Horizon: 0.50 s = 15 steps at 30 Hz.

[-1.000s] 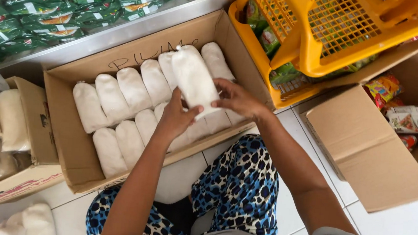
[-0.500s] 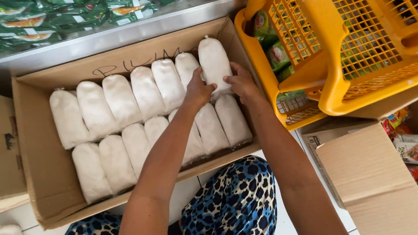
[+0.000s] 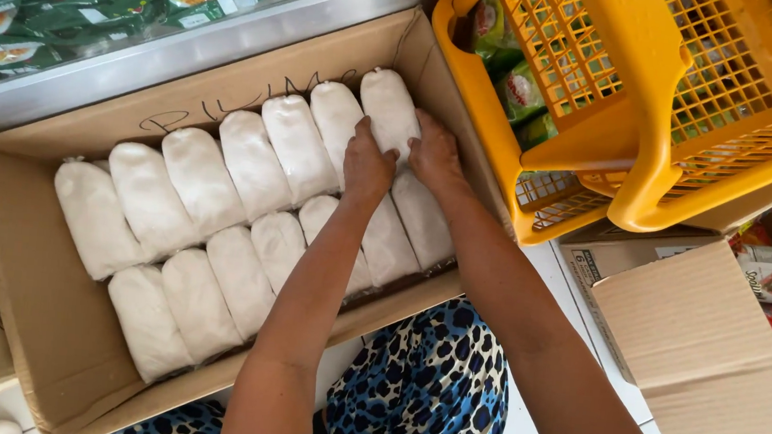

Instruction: Packing several small plastic bags of white product into a cardboard box on the floor.

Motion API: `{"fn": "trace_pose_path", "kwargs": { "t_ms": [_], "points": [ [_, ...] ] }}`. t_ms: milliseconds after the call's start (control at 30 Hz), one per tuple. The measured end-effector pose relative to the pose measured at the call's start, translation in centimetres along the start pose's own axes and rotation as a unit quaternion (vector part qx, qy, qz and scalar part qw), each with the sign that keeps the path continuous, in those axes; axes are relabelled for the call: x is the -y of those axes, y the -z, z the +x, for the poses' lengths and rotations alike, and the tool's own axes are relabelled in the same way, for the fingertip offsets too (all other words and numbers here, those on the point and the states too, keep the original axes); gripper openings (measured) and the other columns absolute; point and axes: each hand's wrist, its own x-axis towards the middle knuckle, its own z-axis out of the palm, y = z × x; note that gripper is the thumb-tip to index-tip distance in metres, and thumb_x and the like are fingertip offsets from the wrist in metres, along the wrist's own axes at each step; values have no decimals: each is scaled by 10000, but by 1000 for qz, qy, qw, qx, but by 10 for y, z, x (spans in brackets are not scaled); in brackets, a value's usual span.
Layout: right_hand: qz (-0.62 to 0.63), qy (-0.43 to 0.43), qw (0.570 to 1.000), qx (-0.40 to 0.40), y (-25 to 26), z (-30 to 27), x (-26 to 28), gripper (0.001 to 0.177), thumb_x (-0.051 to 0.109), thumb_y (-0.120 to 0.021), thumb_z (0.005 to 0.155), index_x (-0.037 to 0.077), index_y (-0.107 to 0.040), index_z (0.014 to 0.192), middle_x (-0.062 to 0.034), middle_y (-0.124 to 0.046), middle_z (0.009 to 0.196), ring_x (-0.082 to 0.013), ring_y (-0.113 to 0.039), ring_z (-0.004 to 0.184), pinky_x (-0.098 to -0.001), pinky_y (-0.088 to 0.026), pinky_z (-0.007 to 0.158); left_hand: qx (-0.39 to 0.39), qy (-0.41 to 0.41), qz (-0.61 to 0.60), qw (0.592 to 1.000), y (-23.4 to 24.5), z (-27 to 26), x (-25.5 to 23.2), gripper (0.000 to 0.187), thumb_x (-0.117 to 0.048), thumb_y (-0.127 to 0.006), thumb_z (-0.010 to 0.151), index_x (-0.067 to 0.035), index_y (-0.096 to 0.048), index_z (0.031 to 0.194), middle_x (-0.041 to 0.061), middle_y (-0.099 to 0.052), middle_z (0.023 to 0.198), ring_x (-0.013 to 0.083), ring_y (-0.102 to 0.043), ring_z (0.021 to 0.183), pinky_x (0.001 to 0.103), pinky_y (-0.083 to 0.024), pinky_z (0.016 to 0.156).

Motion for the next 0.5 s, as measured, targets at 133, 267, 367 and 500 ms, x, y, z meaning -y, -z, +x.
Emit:
{"fn": "trace_pose_path", "kwargs": {
  "t_ms": [133,267,367,500],
  "points": [
    [-17,32,999,8,2,-4,0,577,32,-617,954,48,-449,1506,-234,-515,1483,-384,-509,1351,-425,-391,1156,14,28,15,999,11,-13,-24,747,-85,-799,832,-22,-389,1453,287,-583,1294,437,-620,1168,460,-515,981],
    [-44,39,998,28,13,-14,18,665,-66,-621,889,58,-432,1514,-235,-481,1466,-396,-490,1339,-434,-404,1136,24,26,41,999,11,-18,-22,661,-99,-774,866,-76,-418,1423,264,-574,1290,433,-643,1118,466,-541,928],
    [-45,40,998,30,17,-19,22,682,-105,-597,872,92,-458,1509,-227,-503,1423,-390,-524,1297,-426,-442,1110,32,-18,80,996,8,-26,-16,585,-102,-753,886,-91,-459,1391,246,-562,1295,428,-655,1076,469,-558,887],
    [-76,55,995,17,15,-19,18,649,-108,-573,884,121,-502,1487,-212,-525,1402,-387,-560,1272,-426,-474,1083,67,-132,236,961,2,-41,-5,387,-50,-694,893,-94,-596,1264,173,-564,1310,371,-638,1125,431,-575,879]
  ]
}}
